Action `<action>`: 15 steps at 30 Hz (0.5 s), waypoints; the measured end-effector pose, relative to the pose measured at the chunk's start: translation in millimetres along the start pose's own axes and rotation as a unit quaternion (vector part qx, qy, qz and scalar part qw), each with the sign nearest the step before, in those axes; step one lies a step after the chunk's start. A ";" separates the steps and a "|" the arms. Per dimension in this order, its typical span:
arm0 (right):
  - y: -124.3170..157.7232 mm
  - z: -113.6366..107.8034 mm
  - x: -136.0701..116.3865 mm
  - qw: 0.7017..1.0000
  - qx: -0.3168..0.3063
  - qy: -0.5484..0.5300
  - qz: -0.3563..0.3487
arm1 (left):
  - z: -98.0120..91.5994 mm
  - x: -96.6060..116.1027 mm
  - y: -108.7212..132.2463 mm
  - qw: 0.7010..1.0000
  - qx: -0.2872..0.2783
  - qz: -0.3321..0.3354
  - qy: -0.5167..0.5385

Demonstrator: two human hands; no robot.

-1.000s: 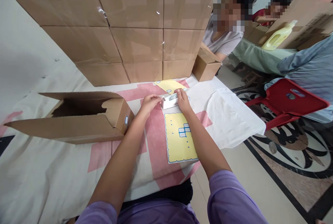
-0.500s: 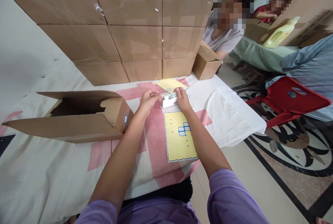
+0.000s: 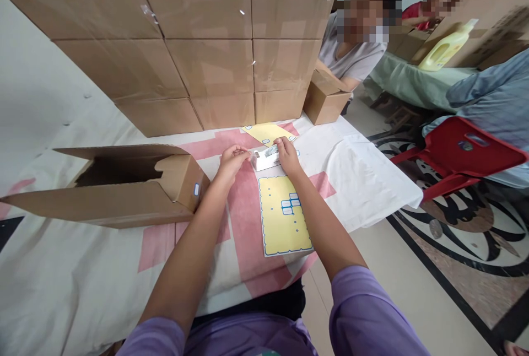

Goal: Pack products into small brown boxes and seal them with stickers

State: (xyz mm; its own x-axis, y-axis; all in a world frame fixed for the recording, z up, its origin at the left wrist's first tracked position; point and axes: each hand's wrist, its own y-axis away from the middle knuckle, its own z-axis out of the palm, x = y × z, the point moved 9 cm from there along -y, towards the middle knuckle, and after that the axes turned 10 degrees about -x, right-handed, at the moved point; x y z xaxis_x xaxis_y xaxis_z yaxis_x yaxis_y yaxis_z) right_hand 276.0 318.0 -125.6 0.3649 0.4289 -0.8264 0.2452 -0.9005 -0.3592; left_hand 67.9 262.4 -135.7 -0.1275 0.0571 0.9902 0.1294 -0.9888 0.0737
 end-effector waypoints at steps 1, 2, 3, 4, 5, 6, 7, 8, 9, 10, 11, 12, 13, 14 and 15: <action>-0.2 -0.1 -0.4 1.000 0.001 -0.003 0.002 | 0.3 -0.8 -0.1 1.000 0.000 0.002 -0.007; -0.3 -0.2 -0.7 1.000 0.002 -0.006 0.004 | 0.5 -1.9 -0.5 1.000 0.001 0.005 -0.014; -0.6 -0.1 -0.7 1.000 0.001 -0.009 0.006 | 0.4 -3.3 -0.9 1.000 0.003 0.007 -0.022; -0.7 0.2 -0.7 1.000 0.000 -0.011 0.008 | 0.2 -4.9 -1.6 1.000 0.006 0.009 -0.029; -0.9 0.3 -0.6 1.000 -0.001 -0.013 0.010 | 0.0 -6.8 -2.5 0.999 0.009 0.010 -0.036; -1.0 0.4 -0.6 1.000 -0.002 -0.014 0.011 | -0.3 -8.8 -3.6 0.999 0.011 0.011 -0.043; -1.0 0.4 -0.7 1.000 -0.002 -0.014 0.012 | -0.7 -10.7 -4.7 0.999 0.013 0.010 -0.048; -0.9 0.4 -0.9 1.000 -0.002 -0.015 0.012 | -1.1 -12.5 -5.7 0.998 0.015 0.009 -0.053; -0.8 0.4 -1.2 1.000 -0.002 -0.015 0.012 | -1.6 -13.9 -6.5 0.998 0.017 0.008 -0.057; -0.5 0.5 -1.4 1.000 -0.002 -0.015 0.013 | -2.0 -14.9 -7.1 0.998 0.018 0.007 -0.059; -0.3 0.6 -1.5 1.000 -0.003 -0.016 0.014 | -2.2 -15.5 -7.5 0.998 0.018 0.006 -0.060; -0.1 0.9 -1.4 1.000 -0.005 -0.016 0.017 | -2.4 -15.8 -7.6 0.998 0.017 0.005 -0.060; 0.2 1.0 -1.2 1.000 -0.006 -0.015 0.019 | -2.4 -16.0 -7.6 0.998 0.016 0.004 -0.059; 0.4 0.9 -1.0 1.000 -0.006 -0.014 0.021 | -2.3 -16.1 -7.5 0.998 0.014 0.002 -0.058; 0.6 0.8 -0.9 1.000 -0.006 -0.013 0.021 | -2.0 -16.1 -7.4 0.998 0.012 0.001 -0.056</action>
State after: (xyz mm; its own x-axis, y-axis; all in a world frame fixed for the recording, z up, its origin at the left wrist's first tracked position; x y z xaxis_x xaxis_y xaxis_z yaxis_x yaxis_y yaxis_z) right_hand 275.0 317.0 -125.4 0.3515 0.3880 -0.8520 0.2404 -0.9170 -0.3184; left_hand 67.0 268.6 -152.4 -0.0171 0.0722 0.9972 0.1523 -0.9856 0.0739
